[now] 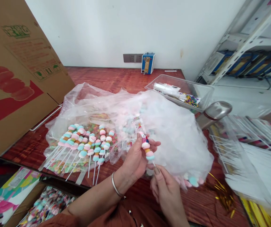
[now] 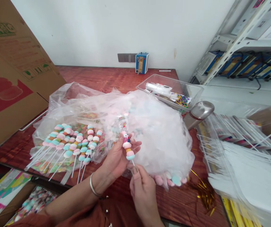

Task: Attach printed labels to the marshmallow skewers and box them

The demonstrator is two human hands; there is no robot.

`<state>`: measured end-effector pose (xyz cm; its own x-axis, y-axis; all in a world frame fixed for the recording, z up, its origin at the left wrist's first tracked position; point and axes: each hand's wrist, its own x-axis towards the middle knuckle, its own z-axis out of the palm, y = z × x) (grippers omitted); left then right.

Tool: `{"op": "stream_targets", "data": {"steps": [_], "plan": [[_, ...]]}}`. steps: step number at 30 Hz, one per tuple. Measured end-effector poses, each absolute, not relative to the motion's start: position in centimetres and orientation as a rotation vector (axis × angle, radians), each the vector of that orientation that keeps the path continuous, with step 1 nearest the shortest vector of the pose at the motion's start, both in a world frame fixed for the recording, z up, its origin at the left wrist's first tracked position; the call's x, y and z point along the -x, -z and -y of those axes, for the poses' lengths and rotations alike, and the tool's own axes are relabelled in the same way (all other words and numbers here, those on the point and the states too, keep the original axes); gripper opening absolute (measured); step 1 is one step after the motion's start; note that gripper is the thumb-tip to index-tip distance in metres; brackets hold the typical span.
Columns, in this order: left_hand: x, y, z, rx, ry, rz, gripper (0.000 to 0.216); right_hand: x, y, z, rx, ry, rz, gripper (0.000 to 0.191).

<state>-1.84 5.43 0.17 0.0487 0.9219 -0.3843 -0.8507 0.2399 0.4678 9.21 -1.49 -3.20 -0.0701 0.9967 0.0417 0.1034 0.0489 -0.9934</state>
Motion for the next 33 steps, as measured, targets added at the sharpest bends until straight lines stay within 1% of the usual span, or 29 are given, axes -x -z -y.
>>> {"op": "stream_targets", "data": {"steps": [1,2,4,6,8,10,12,13,14,15,17,19,20,21,22,23,24,27,28,29,30,31,32,33], "plan": [[2.0,0.0,-5.5,-0.134,-1.329,-0.648,0.030,-9.1,2.9,1.5,1.149,-1.473,1.124,0.034],[2.3,0.1,-5.7,-0.142,-1.307,-0.605,0.031,-9.1,2.7,1.5,1.059,-1.687,0.909,0.035],[3.1,0.1,-6.3,-0.167,-1.287,-0.532,0.033,-9.3,2.4,1.3,0.903,-1.880,0.634,0.031],[4.1,-0.1,-7.2,-0.196,-1.298,-0.478,0.037,-9.6,2.3,1.1,0.854,-1.929,0.550,0.026],[4.8,-0.5,-8.0,-0.208,-1.309,-0.459,0.040,-9.7,2.3,1.1,0.862,-1.949,0.541,0.026],[5.0,-0.8,-8.5,-0.198,-1.334,-0.483,0.031,-9.6,2.4,1.2,0.881,-1.956,0.558,0.027],[4.7,-1.0,-8.6,-0.164,-1.360,-0.511,0.015,-9.4,2.7,1.3,0.946,-1.913,0.627,0.032],[4.5,-1.0,-8.5,-0.134,-1.366,-0.523,0.011,-9.3,2.9,1.3,1.013,-1.844,0.717,0.035],[4.3,-1.1,-8.4,-0.094,-1.364,-0.534,0.013,-9.3,3.2,1.4,1.096,-1.718,0.863,0.037],[4.1,-1.1,-8.3,-0.047,-1.357,-0.549,0.019,-9.4,3.5,1.3,1.185,-1.518,1.057,0.037],[3.9,-1.2,-8.1,0.033,-1.336,-0.589,0.027,-9.8,4.1,1.2,1.309,-0.924,1.499,0.030],[3.8,-1.4,-7.9,0.059,-1.303,-0.621,0.032,-10.4,4.5,1.0,1.309,-0.285,1.835,0.020],[3.8,-1.5,-7.8,0.046,-1.290,-0.625,0.033,-10.7,4.6,0.9,1.287,-0.060,1.929,0.018],[3.8,-1.5,-7.8,0.022,-1.279,-0.620,0.033,-10.9,4.6,0.9,1.271,0.065,1.973,0.017],[3.8,-1.5,-7.7,-0.010,-1.272,-0.605,0.033,-11.0,4.4,0.9,1.262,0.070,1.978,0.017],[3.8,-1.5,-7.7,-0.044,-1.265,-0.584,0.033,-10.9,4.2,0.9,1.265,-0.050,1.945,0.016],[3.8,-1.4,-7.7,-0.075,-1.258,-0.561,0.033,-10.8,3.9,1.0,1.283,-0.281,1.866,0.017],[3.7,-1.3,-7.6,-0.143,-1.238,-0.512,0.034,-10.1,2.7,1.4,1.277,-1.289,1.354,0.030],[3.7,-1.3,-7.5,-0.156,-1.232,-0.497,0.034,-9.8,2.3,1.5,1.236,-1.564,1.144,0.033],[3.6,-1.3,-7.5,-0.163,-1.226,-0.482,0.033,-9.6,2.0,1.7,1.187,-1.753,0.968,0.035],[3.6,-1.4,-7.5,-0.166,-1.222,-0.468,0.031,-9.5,1.7,1.7,1.149,-1.852,0.864,0.036],[3.6,-1.4,-7.5,-0.163,-1.220,-0.461,0.030,-9.4,1.6,1.8,1.141,-1.867,0.854,0.036],[3.5,-1.4,-7.4,-0.155,-1.221,-0.461,0.030,-9.4,1.7,1.8,1.170,-1.792,0.934,0.035],[3.5,-1.4,-7.4,-0.147,-1.224,-0.469,0.030,-9.5,1.8,1.7,1.220,-1.625,1.078,0.034]]}}
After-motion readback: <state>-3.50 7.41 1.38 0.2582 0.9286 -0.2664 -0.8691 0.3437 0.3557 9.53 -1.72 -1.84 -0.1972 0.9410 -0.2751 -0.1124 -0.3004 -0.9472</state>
